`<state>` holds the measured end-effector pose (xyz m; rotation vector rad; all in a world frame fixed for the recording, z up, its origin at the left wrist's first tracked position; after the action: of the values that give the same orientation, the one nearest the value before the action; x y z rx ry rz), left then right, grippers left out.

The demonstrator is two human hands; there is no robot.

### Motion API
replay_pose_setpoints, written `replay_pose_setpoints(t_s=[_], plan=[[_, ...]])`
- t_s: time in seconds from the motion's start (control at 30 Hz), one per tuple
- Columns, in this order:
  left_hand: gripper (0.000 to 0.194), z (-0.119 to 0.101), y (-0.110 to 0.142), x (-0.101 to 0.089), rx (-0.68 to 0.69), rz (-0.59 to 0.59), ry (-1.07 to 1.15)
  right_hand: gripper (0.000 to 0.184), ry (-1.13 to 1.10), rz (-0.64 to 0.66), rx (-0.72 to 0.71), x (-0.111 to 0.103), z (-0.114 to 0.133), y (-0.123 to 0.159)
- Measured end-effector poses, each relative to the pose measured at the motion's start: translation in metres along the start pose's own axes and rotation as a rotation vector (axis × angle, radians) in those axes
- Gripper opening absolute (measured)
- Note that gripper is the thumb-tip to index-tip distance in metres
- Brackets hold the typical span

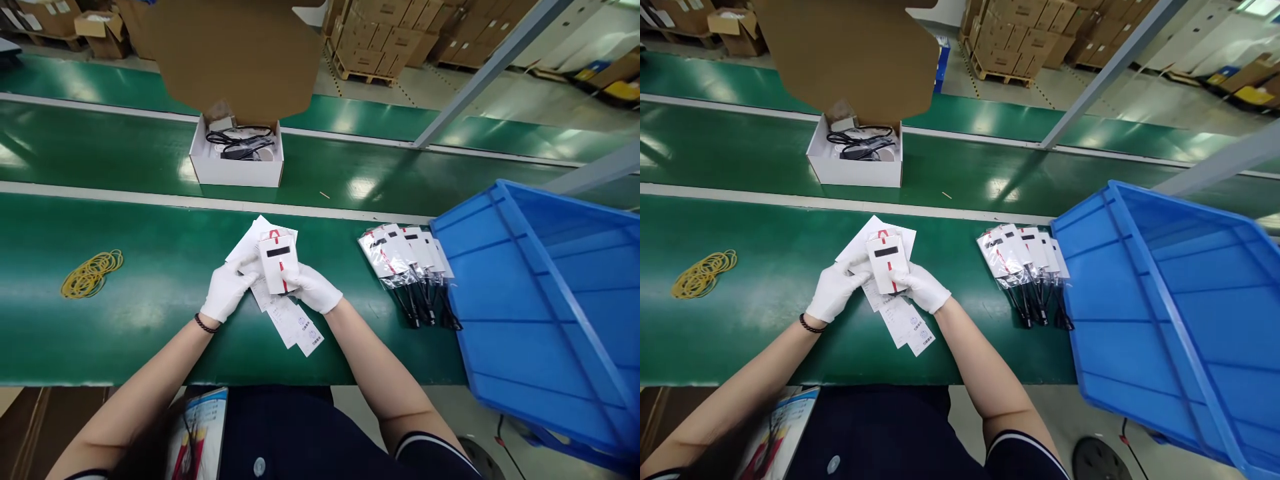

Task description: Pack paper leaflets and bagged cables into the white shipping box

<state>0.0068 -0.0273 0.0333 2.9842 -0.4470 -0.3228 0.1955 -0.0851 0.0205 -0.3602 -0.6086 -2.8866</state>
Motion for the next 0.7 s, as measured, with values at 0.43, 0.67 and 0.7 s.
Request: replay_pose_setpoints(t_s=[0.43, 0.67, 0.7], plan=[[0.03, -0.033, -0.006, 0.006, 0.33, 0.142, -0.164, 0.044, -0.279, -0.235, -0.186, -0.001, 0.022, 0.003], [0.026, -0.076, -0.108, -0.006, 0.147, -0.156, -0.088, 0.04, -0.386, -0.509, -0.321, -0.033, 0.044, 0.027], [0.027, -0.09, -0.131, -0.004, 0.136, -0.153, -0.016, 0.04, -0.413, -0.525, -0.324, -0.039, 0.046, 0.03]])
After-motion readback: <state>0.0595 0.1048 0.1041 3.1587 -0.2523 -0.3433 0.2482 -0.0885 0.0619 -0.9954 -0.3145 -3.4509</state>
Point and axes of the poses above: each hand's wrist, its own y-axis away from the middle knuckle, its own x-axis out of the palm, z = x × y, the point moved 2 cm from there along -y, towards the middle knuckle, and after that the axes turned 14 degrees about y, right-handed, at the moved point
